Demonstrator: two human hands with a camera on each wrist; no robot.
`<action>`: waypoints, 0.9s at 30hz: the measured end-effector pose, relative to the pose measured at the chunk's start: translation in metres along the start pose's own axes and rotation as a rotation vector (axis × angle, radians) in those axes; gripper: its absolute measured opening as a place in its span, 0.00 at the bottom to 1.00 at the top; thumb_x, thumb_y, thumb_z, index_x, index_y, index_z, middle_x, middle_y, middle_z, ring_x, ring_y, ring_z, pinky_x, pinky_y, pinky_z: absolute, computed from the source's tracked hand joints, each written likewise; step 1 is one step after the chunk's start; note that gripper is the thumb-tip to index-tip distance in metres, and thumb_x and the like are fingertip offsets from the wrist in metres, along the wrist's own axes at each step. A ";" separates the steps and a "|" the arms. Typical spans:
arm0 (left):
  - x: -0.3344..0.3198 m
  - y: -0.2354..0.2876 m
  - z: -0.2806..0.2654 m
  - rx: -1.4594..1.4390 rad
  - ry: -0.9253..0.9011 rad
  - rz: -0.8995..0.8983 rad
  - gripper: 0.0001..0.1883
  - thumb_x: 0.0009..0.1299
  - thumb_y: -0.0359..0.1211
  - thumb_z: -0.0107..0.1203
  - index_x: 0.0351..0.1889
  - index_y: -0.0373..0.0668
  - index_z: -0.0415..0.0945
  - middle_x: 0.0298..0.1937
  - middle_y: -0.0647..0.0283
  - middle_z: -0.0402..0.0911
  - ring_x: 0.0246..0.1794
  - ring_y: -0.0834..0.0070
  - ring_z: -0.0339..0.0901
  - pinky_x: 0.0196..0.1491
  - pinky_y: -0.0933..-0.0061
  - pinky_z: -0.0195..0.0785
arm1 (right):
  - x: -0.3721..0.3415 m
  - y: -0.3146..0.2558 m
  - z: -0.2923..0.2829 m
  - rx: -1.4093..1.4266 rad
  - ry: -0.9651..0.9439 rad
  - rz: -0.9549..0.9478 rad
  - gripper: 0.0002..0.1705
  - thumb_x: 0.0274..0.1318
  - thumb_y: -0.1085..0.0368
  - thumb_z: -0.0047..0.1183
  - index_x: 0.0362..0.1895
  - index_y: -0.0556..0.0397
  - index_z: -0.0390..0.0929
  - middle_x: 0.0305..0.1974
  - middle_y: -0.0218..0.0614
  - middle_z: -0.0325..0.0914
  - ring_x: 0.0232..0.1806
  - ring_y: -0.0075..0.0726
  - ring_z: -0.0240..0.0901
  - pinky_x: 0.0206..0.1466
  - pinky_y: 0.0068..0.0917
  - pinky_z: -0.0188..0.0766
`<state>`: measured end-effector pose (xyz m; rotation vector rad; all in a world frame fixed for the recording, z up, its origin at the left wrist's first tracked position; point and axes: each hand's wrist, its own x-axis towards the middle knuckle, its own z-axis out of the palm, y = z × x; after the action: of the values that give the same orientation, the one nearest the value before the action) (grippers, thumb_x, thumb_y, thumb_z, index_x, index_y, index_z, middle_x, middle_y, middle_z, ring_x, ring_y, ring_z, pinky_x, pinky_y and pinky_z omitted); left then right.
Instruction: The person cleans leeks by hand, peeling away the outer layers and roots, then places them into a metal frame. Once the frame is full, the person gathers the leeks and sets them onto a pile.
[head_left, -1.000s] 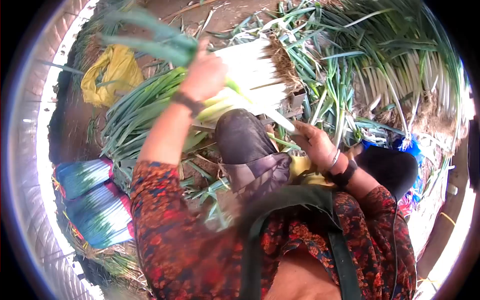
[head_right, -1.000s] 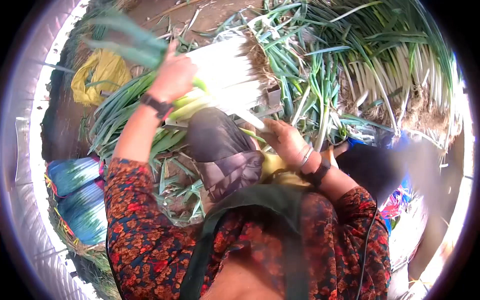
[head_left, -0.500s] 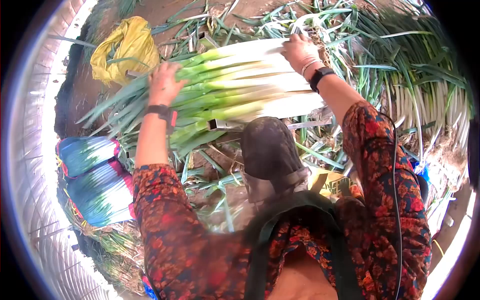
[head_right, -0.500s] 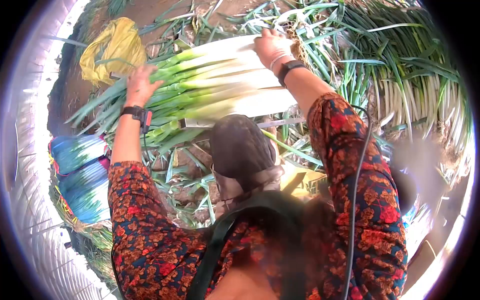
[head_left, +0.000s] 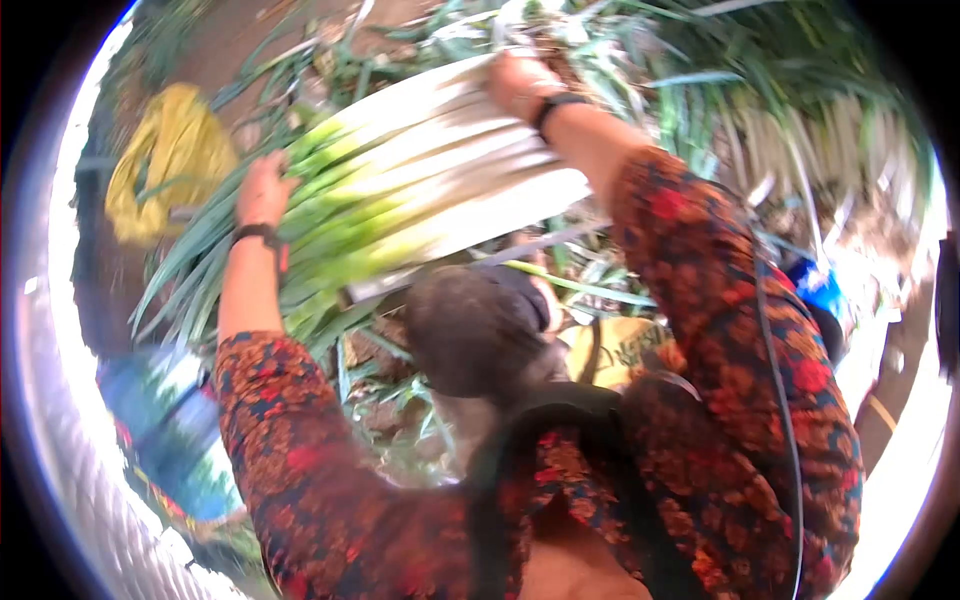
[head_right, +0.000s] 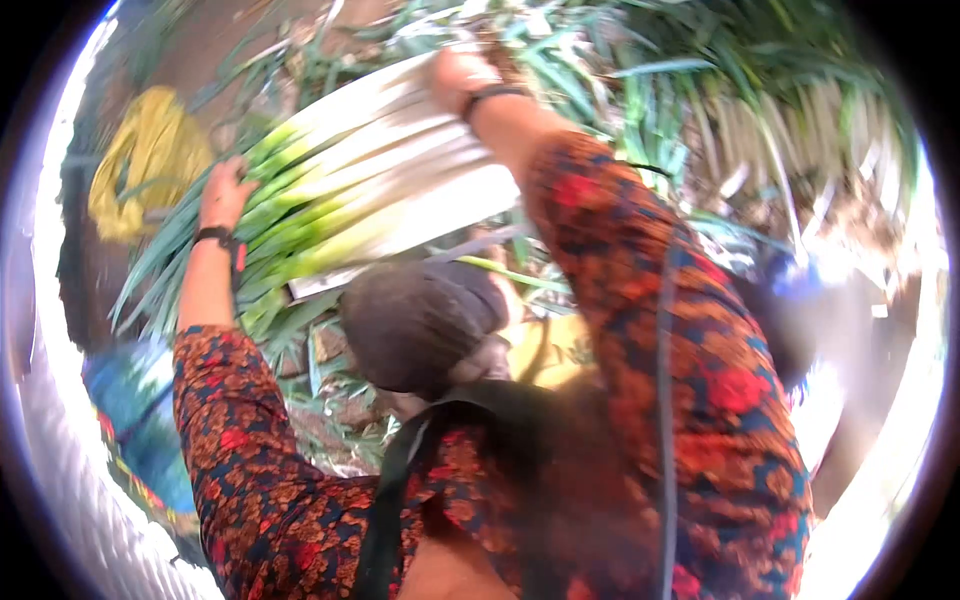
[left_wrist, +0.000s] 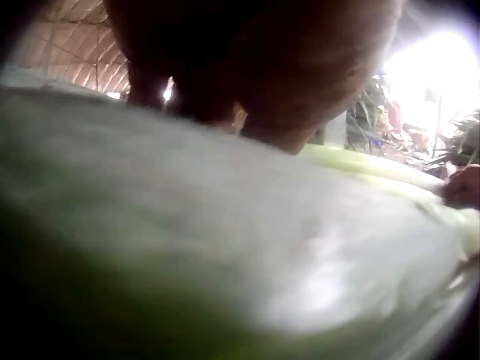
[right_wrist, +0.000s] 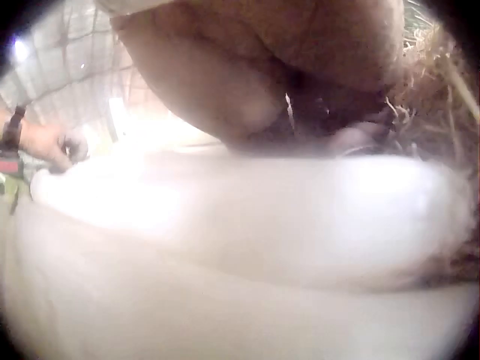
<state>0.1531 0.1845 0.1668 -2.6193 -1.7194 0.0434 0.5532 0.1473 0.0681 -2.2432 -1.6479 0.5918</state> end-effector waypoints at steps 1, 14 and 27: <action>0.001 0.002 -0.002 -0.009 -0.041 -0.014 0.20 0.55 0.33 0.66 0.45 0.40 0.74 0.43 0.47 0.78 0.47 0.49 0.74 0.49 0.55 0.67 | 0.007 0.004 0.006 -0.379 -0.102 -0.287 0.17 0.59 0.62 0.42 0.43 0.58 0.81 0.45 0.48 0.81 0.48 0.49 0.79 0.48 0.44 0.77; -0.031 0.218 -0.113 -0.788 -0.015 0.068 0.19 0.66 0.29 0.59 0.56 0.39 0.74 0.57 0.56 0.76 0.56 0.69 0.74 0.57 0.67 0.65 | -0.215 0.289 -0.066 1.022 0.241 0.666 0.16 0.59 0.58 0.55 0.46 0.55 0.79 0.34 0.36 0.80 0.32 0.31 0.77 0.37 0.27 0.75; -0.028 0.451 -0.035 -0.679 -0.241 0.541 0.15 0.63 0.33 0.61 0.47 0.37 0.77 0.44 0.54 0.78 0.46 0.65 0.76 0.49 0.69 0.68 | -0.322 0.375 0.115 0.321 -0.153 0.986 0.32 0.44 0.45 0.59 0.47 0.58 0.78 0.44 0.52 0.80 0.50 0.54 0.76 0.54 0.40 0.70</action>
<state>0.5565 -0.0203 0.1923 -3.6461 -1.1424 -0.2813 0.7260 -0.2729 -0.1584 -2.6684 -0.3187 1.1533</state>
